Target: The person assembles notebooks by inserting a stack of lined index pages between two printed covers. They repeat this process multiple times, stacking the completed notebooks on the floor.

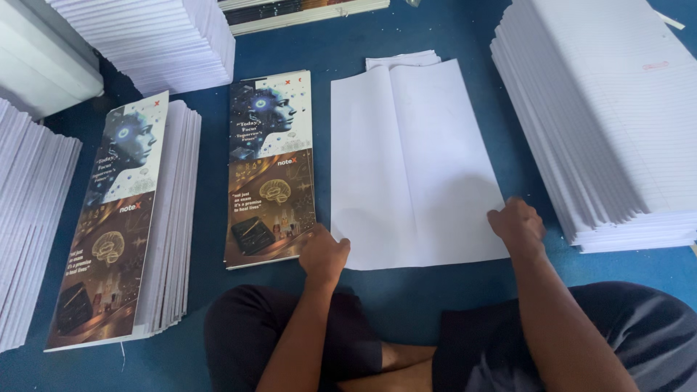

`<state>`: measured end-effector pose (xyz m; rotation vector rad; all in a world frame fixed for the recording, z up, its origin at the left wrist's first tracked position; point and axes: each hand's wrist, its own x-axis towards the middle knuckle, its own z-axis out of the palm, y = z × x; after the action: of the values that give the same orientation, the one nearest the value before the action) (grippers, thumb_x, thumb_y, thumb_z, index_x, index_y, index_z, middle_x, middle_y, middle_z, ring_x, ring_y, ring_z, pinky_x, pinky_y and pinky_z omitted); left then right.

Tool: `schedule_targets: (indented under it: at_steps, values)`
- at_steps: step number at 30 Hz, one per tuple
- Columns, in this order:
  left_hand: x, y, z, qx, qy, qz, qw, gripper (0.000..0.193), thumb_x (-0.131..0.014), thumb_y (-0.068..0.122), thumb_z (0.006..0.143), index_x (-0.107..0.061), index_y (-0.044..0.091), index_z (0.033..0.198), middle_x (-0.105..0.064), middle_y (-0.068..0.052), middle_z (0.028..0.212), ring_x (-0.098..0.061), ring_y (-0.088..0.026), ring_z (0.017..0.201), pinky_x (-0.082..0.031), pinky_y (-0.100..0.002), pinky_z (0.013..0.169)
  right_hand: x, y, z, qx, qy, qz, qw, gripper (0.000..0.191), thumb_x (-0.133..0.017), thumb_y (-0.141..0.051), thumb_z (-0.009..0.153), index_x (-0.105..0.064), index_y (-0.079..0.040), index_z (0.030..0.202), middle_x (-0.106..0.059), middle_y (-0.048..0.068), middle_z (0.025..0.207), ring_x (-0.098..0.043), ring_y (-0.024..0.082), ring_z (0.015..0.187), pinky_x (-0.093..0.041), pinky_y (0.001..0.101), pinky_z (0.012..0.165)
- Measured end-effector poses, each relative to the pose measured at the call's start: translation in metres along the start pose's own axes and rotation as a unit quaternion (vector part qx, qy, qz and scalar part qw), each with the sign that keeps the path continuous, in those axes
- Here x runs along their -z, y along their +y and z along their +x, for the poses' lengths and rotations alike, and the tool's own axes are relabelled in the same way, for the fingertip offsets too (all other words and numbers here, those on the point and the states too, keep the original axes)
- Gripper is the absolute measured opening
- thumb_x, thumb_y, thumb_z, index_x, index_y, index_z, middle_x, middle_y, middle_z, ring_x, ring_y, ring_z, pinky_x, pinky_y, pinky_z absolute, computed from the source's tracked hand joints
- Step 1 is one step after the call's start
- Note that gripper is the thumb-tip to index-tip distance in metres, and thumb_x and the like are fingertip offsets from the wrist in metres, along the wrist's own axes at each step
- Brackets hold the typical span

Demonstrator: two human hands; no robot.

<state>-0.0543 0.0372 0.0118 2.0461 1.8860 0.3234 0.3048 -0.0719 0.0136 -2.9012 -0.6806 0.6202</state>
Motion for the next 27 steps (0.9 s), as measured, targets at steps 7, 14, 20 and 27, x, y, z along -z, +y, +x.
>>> schedule_targets:
  at_steps: [7,14,20,27]
  values:
    - [0.017,0.023,-0.015,-0.115,0.053,-0.014,0.992,0.035,-0.07,0.029,0.088,-0.06,0.005,0.113,-0.075,-0.014,0.085,-0.074,-0.033,0.076,-0.057,-0.046,0.071,0.048,-0.023,-0.025,0.058,0.057,0.042,0.996,0.045,-0.075,-0.039,0.087,-0.073,-0.013,0.124,-0.072,0.014,0.113,-0.069,0.031,0.108,-0.056,0.0475,0.093]
    - [0.002,0.058,-0.023,-0.222,0.024,-0.106,0.969,0.021,-0.062,0.008,0.088,-0.065,0.009,0.108,-0.073,-0.015,0.099,-0.07,-0.038,0.086,-0.055,-0.05,0.078,0.127,-0.019,-0.051,0.205,0.102,0.25,0.941,0.031,-0.076,-0.031,0.092,-0.078,-0.003,0.105,-0.074,0.013,0.078,-0.073,0.023,0.069,-0.057,0.0401,0.066]
    - [-0.012,0.116,-0.038,-0.29,-0.001,-0.194,0.937,0.02,-0.062,0.004,0.088,-0.068,0.009,0.106,-0.07,-0.015,0.101,-0.069,-0.038,0.087,-0.055,-0.048,0.077,0.183,0.016,-0.039,0.238,0.182,0.257,0.919,0.031,-0.079,-0.027,0.095,-0.076,-0.001,0.11,-0.076,0.016,0.089,-0.073,0.02,0.071,-0.057,0.0333,0.065]
    - [-0.006,0.182,-0.043,-0.351,-0.041,-0.25,0.901,0.024,-0.055,0.0,0.092,-0.066,0.007,0.112,-0.071,-0.012,0.106,-0.07,-0.035,0.089,-0.056,-0.045,0.078,0.189,0.052,-0.01,0.176,0.22,-0.067,0.957,0.06,-0.091,-0.047,0.078,-0.075,-0.006,0.119,-0.077,0.018,0.106,-0.073,0.031,0.098,-0.057,0.046,0.089]
